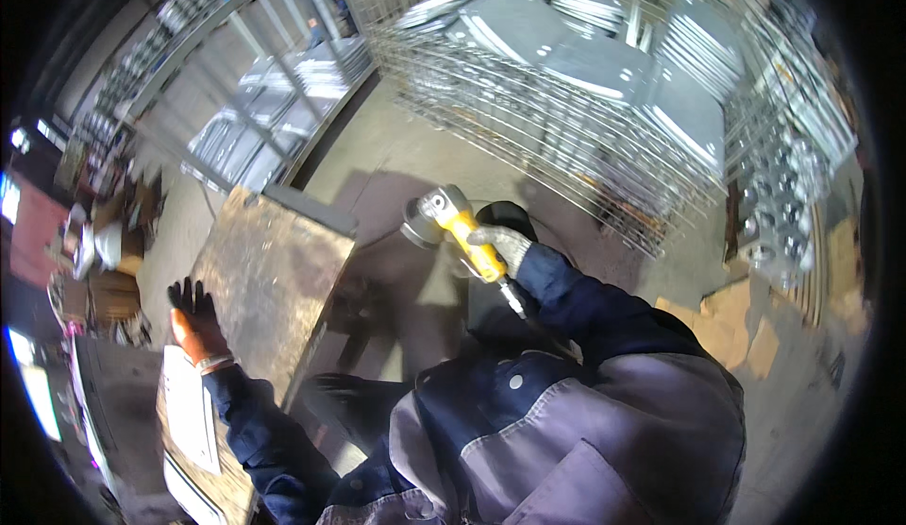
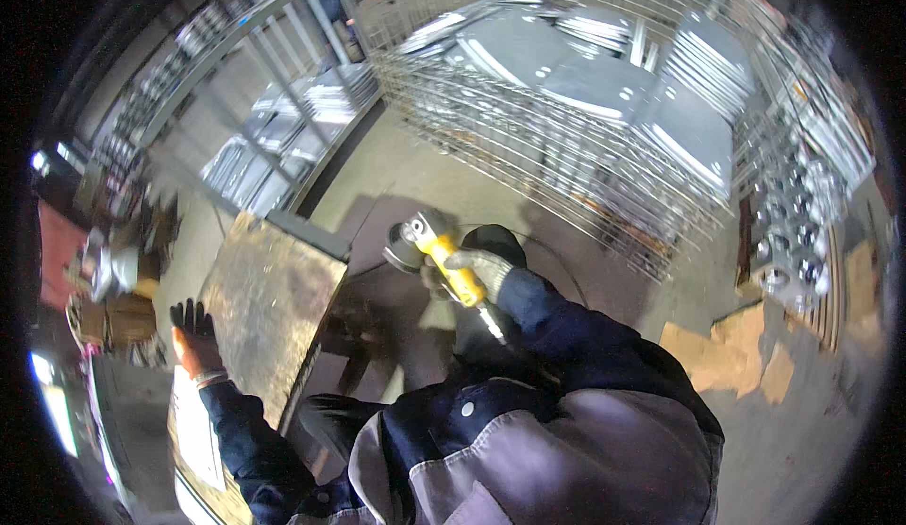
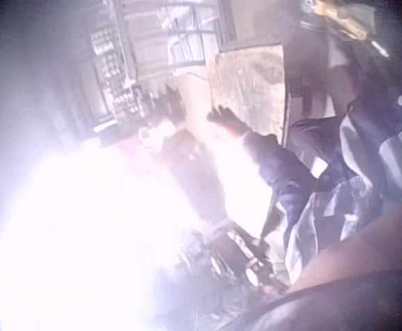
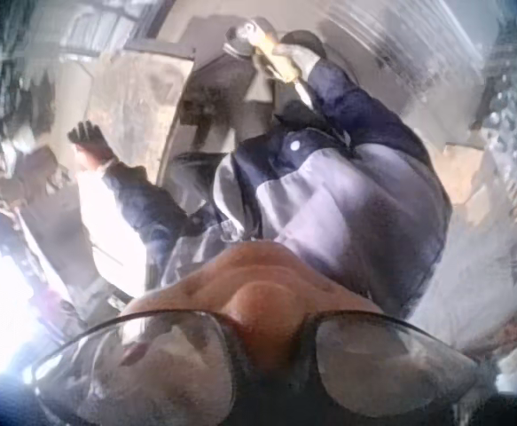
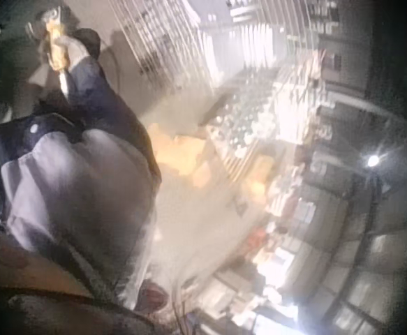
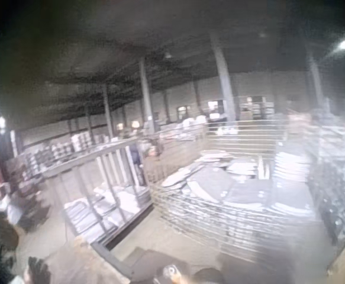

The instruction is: The person sits on the floor and uses a handheld angle grinder to smooth the edges of metal parts. They repeatedly pick up parts from a wire basket, grind the edges, and place the finished parts back into the basket.

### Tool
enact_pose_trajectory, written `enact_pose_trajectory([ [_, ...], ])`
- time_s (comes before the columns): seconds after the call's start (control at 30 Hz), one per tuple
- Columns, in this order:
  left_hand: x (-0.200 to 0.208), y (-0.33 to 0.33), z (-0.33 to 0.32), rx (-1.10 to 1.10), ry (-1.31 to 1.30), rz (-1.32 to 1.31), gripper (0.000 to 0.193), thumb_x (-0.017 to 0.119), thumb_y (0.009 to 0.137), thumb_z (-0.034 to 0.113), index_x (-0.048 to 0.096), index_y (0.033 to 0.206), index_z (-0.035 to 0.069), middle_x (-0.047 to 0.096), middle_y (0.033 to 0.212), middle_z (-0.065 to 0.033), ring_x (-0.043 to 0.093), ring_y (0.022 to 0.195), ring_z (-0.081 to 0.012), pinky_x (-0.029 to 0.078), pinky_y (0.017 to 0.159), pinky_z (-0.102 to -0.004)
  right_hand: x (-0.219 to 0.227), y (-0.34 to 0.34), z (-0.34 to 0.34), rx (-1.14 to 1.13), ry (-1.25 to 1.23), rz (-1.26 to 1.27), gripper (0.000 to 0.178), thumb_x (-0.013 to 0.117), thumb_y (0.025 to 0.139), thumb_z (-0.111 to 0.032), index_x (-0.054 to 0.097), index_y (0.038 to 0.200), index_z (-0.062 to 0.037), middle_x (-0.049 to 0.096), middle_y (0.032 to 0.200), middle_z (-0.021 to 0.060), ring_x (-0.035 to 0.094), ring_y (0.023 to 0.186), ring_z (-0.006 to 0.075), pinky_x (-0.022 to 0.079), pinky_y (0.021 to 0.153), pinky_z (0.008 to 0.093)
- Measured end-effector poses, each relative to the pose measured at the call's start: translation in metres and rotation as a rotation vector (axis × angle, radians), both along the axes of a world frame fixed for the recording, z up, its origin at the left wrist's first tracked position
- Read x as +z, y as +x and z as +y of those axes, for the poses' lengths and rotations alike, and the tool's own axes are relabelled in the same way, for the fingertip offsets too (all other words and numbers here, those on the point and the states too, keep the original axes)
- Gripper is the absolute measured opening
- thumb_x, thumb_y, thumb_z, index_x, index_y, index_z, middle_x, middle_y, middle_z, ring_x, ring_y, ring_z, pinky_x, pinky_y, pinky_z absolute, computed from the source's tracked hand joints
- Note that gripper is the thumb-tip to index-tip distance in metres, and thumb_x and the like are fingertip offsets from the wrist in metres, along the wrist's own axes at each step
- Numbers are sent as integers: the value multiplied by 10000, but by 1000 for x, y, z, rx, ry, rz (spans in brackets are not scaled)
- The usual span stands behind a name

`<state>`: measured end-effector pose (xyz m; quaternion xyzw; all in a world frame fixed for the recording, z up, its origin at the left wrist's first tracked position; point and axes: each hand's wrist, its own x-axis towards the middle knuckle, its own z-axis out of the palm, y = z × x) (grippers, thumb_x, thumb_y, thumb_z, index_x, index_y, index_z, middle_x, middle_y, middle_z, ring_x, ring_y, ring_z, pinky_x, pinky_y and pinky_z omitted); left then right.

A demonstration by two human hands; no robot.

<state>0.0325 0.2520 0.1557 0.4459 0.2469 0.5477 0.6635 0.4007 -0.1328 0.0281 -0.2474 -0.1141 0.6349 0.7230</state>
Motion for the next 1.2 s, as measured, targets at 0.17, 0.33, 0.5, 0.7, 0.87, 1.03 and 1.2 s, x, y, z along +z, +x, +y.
enact_pose_trajectory([
  [0.17, 21, 178, -26, -627, 124, 90, 470, 396, 984, 315, 394, 1400, 98, 450, 1422, -107, 480, 1237, -260, 372, 1003, -397, -25, 29, 26, -96, 237, 268, 469, 644, 818, -225, 542, 1203, 22, 581, 1183, 189, 588, 1077, 308, 465, 959, 467],
  [0.33, 23, 350, -85, -735, 340, 391, 461, 456, 978, 362, 433, 1365, 112, 499, 1347, -98, 496, 1212, -293, 397, 1001, -439, -60, 44, 30, -163, -70, 283, 390, 682, 809, -207, 557, 1095, 26, 646, 937, 174, 666, 825, 269, 568, 769, 397],
  [0.5, 16, 504, -111, -889, -195, 242, 369, 361, 996, 337, 456, 1289, 134, 474, 1385, -98, 492, 1157, -298, 374, 975, -434, -47, 63, 24, -117, -130, 5, 400, 684, 807, -234, 549, 1099, 3, 621, 768, 75, 636, 689, 185, 553, 695, 300],
  [0.7, -26, 673, -66, -1047, -169, 93, 305, 539, 924, 363, 559, 1124, 134, 598, 1115, -89, 542, 1062, -290, 401, 960, -424, -31, 92, 18, -104, -12, 187, 592, 762, 745, -146, 477, 1237, 19, 631, 998, 86, 641, 919, 206, 567, 825, 358],
  [0.87, -61, 787, -53, -797, -230, 199, 263, 593, 895, 309, 569, 1088, 132, 608, 1020, -82, 568, 973, -267, 444, 882, -400, -37, 131, 34, -73, -8, 273, 596, 748, 752, -145, 472, 1261, -3, 625, 1033, 79, 637, 947, 209, 555, 846, 361],
  [1.03, -63, 846, -77, -975, -319, 340, 291, 656, 873, 279, 580, 1058, 68, 632, 1020, -105, 588, 952, -294, 480, 882, -398, -47, 164, 53, -74, 46, 245, 472, 696, 790, -139, 526, 1211, -11, 627, 1083, 122, 634, 989, 220, 547, 836, 377],
  [1.2, -33, 844, -109, -1012, -96, 363, 301, 631, 895, 304, 626, 1118, 102, 644, 1058, -43, 599, 956, -217, 500, 845, -357, -50, 175, 59, -70, 20, 262, 465, 701, 792, -132, 529, 1207, -16, 632, 1059, 110, 639, 956, 212, 552, 824, 367],
])
